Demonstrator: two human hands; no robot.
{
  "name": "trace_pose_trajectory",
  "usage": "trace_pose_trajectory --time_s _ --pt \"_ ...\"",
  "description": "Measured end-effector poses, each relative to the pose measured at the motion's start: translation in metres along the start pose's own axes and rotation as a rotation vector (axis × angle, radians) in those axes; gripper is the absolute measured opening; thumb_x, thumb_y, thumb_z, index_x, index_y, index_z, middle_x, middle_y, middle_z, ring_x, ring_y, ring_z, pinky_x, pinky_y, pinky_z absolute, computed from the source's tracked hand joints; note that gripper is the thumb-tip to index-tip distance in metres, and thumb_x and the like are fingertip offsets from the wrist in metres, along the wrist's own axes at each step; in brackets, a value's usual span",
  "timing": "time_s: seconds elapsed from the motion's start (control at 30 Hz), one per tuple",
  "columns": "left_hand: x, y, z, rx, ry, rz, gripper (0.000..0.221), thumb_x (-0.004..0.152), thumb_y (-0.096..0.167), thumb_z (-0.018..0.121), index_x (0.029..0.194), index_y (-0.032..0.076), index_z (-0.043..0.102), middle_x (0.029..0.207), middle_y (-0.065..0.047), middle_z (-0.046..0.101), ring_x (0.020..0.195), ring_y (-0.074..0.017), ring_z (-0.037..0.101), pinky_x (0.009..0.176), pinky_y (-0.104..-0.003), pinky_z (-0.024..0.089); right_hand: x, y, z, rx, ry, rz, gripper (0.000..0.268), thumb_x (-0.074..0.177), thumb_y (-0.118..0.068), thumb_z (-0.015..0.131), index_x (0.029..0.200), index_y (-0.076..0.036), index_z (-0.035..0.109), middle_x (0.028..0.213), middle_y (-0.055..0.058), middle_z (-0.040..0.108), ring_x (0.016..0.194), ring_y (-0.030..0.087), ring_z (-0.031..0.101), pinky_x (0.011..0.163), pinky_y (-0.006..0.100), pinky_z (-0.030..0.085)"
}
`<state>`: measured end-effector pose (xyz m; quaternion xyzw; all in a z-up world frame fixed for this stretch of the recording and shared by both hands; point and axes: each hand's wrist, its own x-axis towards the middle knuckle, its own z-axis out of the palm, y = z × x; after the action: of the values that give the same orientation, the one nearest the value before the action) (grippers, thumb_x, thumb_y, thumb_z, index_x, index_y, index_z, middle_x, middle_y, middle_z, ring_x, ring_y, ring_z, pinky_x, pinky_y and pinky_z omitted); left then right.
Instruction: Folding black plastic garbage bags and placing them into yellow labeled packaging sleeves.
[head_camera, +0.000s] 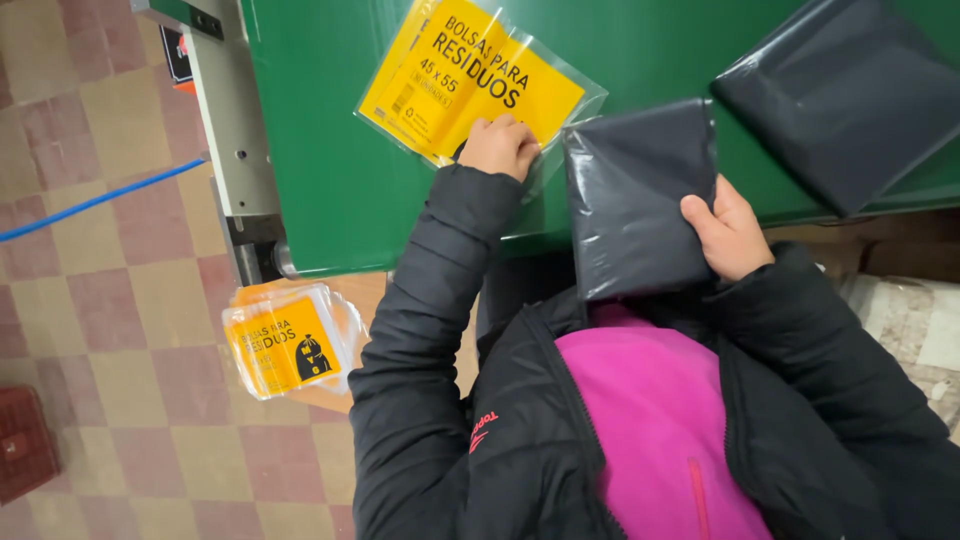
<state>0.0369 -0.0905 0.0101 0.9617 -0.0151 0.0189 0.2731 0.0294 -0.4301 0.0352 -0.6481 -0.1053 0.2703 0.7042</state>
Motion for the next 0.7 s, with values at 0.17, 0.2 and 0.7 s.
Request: trace_pose_trajectory --time_s 0.17,0.2,0.7 --pt "-0.008 0.012 -0.003 -0.090 0.088 -0.017 0.007 0.093 0.017 0.072 0.091 0.011 0.074 0.095 -0.007 0.069 0.093 -0.0333 0.061 0.089 -0.043 0.047 0.002 0.007 0.009 -0.122 0.078 -0.023 0.045 0.109 -0.008 0.050 0.152 0.003 0.043 0.146 0.007 0.055 0.134 0.014 0.050 0.117 0.030 0.038" --pt "-0.008 0.023 -0.014 -0.182 0.156 0.027 0.011 0.091 0.017 0.073 0.094 0.007 0.071 0.098 -0.010 0.068 0.097 -0.0355 0.060 0.090 -0.043 0.047 0.006 0.009 0.014 -0.079 0.019 -0.010 0.048 0.107 -0.010 0.051 0.151 0.005 0.040 0.146 0.008 0.054 0.134 0.016 0.050 0.115 0.031 0.038" --pt "0.012 0.019 0.008 -0.237 0.252 0.000 0.018 0.088 0.014 0.076 0.103 0.006 0.070 0.091 -0.010 0.071 0.090 -0.0332 0.066 0.081 -0.042 0.053 0.072 0.013 0.056 -0.903 -0.334 0.079 0.063 0.099 -0.027 0.051 0.141 0.016 0.034 0.105 0.034 0.066 0.097 0.049 0.065 0.083 0.051 0.053"
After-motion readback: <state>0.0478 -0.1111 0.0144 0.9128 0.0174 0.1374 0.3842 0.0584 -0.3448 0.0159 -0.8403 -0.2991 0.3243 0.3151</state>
